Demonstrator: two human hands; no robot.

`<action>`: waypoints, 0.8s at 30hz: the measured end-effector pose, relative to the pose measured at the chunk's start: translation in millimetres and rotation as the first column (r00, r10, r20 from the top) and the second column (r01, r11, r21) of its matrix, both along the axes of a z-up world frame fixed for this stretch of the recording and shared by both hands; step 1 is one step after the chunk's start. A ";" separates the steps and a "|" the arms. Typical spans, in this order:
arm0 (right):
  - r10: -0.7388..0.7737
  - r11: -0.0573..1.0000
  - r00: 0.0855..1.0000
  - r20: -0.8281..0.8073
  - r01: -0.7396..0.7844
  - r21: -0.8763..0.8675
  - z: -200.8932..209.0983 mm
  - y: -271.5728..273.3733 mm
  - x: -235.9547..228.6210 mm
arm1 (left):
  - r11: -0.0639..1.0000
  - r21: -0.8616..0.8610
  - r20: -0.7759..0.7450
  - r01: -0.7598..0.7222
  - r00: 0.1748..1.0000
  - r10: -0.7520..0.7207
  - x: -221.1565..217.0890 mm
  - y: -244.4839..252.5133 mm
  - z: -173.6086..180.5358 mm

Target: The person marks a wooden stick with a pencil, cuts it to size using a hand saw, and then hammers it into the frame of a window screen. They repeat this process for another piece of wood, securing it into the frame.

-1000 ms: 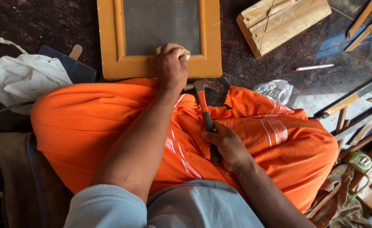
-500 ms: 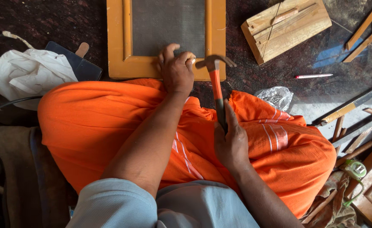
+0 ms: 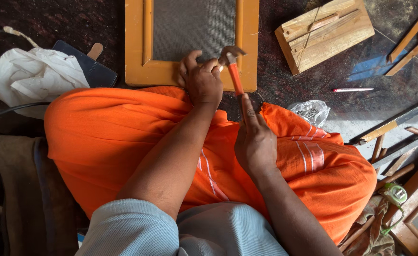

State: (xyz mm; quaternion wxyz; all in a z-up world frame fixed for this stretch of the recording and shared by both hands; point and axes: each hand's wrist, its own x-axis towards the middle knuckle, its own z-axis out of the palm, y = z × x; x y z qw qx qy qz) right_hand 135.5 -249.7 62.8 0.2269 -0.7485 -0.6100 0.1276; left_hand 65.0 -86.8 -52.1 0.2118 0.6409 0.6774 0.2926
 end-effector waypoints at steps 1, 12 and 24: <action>0.015 0.997 1.000 -0.001 -0.014 0.073 -1.1 -1.3 -0.8 | 1.000 0.007 0.002 0.003 1.000 -0.003 -1.0 -0.8 0.2; 0.017 0.995 1.000 0.010 -0.018 0.103 -6.5 -1.1 1.8 | 0.998 0.060 0.062 -0.008 0.998 0.004 -3.3 -0.7 7.3; -0.009 0.990 0.996 -0.083 0.021 0.140 -19.4 -4.9 11.2 | 1.000 0.007 0.000 -0.014 1.000 0.014 -2.7 0.8 12.0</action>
